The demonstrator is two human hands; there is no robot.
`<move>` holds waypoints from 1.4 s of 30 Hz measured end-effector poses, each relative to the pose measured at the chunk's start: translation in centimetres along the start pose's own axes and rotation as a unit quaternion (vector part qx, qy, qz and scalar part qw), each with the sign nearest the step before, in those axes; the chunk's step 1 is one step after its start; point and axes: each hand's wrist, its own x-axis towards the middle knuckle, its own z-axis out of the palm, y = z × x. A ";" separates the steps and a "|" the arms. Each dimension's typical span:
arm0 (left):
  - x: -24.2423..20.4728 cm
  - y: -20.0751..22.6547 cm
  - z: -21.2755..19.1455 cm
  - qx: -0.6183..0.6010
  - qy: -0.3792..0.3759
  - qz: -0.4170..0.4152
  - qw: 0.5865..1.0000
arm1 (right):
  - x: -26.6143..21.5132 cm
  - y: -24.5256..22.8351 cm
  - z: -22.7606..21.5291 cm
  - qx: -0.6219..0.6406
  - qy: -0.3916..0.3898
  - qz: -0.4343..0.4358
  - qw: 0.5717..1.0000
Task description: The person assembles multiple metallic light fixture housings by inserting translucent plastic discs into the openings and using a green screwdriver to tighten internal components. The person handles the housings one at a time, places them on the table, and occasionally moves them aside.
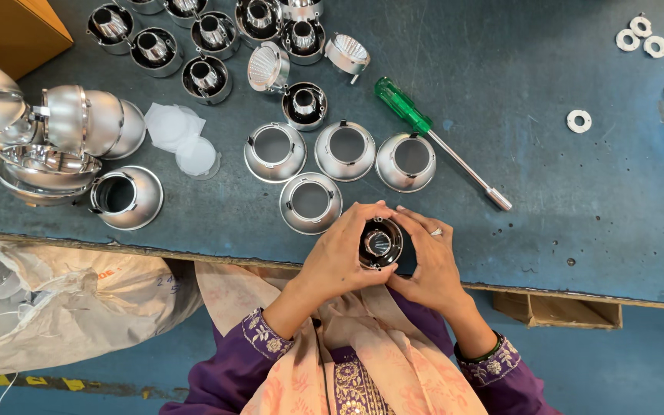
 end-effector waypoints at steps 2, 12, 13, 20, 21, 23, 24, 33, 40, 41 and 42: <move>0.0 -0.1 0.1 0.005 -0.002 -0.010 1.000 | -0.1 0.2 0.1 0.000 0.003 -0.002 1.000; 0.1 -1.7 0.6 0.062 -0.013 -0.003 0.998 | -0.4 0.7 0.6 -0.031 0.034 -0.051 0.998; 0.1 -2.0 0.6 0.074 -0.017 0.002 0.997 | -0.4 0.7 0.6 -0.033 0.034 -0.054 0.997; 0.0 -2.7 0.1 0.017 -0.044 0.025 0.999 | 0.1 0.4 0.4 -0.035 0.036 -0.066 0.997; 0.0 -2.7 -0.2 0.007 -0.049 0.031 0.998 | 0.0 0.4 0.4 -0.034 0.036 -0.064 0.997; 0.1 -2.4 -0.7 -0.015 -0.060 0.026 0.998 | -0.1 0.4 0.4 -0.032 0.031 -0.053 0.998; 0.1 -2.1 -0.9 -0.028 -0.065 0.016 0.997 | -0.2 0.3 0.3 -0.032 0.030 -0.048 0.998; 0.8 -0.5 -0.5 -0.001 -0.055 -0.047 0.997 | -0.2 0.6 0.5 -0.029 0.042 -0.071 0.996; 0.7 -2.1 0.4 0.028 -0.034 0.008 0.999 | -0.4 0.9 0.6 -0.005 0.022 -0.008 1.000; 0.7 -2.3 0.5 0.017 -0.036 0.007 0.999 | -0.4 0.9 0.5 -0.006 0.024 -0.011 1.000; 0.6 -2.5 0.6 0.006 -0.039 0.005 0.999 | -0.3 0.8 0.5 -0.008 0.026 -0.014 1.000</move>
